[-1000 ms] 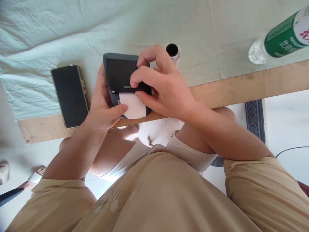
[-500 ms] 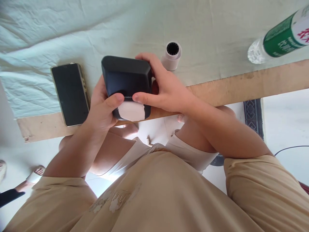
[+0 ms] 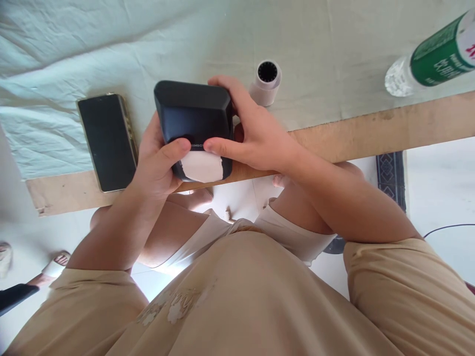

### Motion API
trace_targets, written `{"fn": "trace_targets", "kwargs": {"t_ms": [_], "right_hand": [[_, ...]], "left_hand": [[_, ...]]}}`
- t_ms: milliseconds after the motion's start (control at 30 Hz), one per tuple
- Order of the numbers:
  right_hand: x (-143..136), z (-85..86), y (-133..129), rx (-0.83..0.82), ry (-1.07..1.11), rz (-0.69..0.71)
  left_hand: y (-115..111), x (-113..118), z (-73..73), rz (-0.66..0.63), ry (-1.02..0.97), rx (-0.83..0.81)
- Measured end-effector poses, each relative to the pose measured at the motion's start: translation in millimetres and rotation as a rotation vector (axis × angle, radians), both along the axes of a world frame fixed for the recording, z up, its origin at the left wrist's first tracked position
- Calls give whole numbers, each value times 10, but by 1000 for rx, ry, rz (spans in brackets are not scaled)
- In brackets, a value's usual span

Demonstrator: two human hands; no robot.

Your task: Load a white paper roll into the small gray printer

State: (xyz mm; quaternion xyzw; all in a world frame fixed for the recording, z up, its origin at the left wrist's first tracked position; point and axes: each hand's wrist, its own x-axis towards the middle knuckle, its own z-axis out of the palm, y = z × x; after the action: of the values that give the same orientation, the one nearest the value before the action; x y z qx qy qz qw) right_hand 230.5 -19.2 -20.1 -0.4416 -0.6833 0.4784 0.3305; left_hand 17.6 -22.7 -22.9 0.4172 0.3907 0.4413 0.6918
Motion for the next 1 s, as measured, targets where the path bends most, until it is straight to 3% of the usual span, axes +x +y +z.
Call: {"fn": "trace_targets", "kwargs": {"t_ms": [200,567,800,1000], "right_hand": [[-27,12,-23,-37,-19,-46],[-41,49,-87,134,-130,-112],[-12,55,-71,89,-98,-35],[-8,92,-69,163,-146,-9]], "left_hand": [[-38,89,127,81,43,-74],[55,24,-4,0,-203,-80],[29,13,-25,83,-130,-69],[59,-24,-57,46,-135,-102]]}}
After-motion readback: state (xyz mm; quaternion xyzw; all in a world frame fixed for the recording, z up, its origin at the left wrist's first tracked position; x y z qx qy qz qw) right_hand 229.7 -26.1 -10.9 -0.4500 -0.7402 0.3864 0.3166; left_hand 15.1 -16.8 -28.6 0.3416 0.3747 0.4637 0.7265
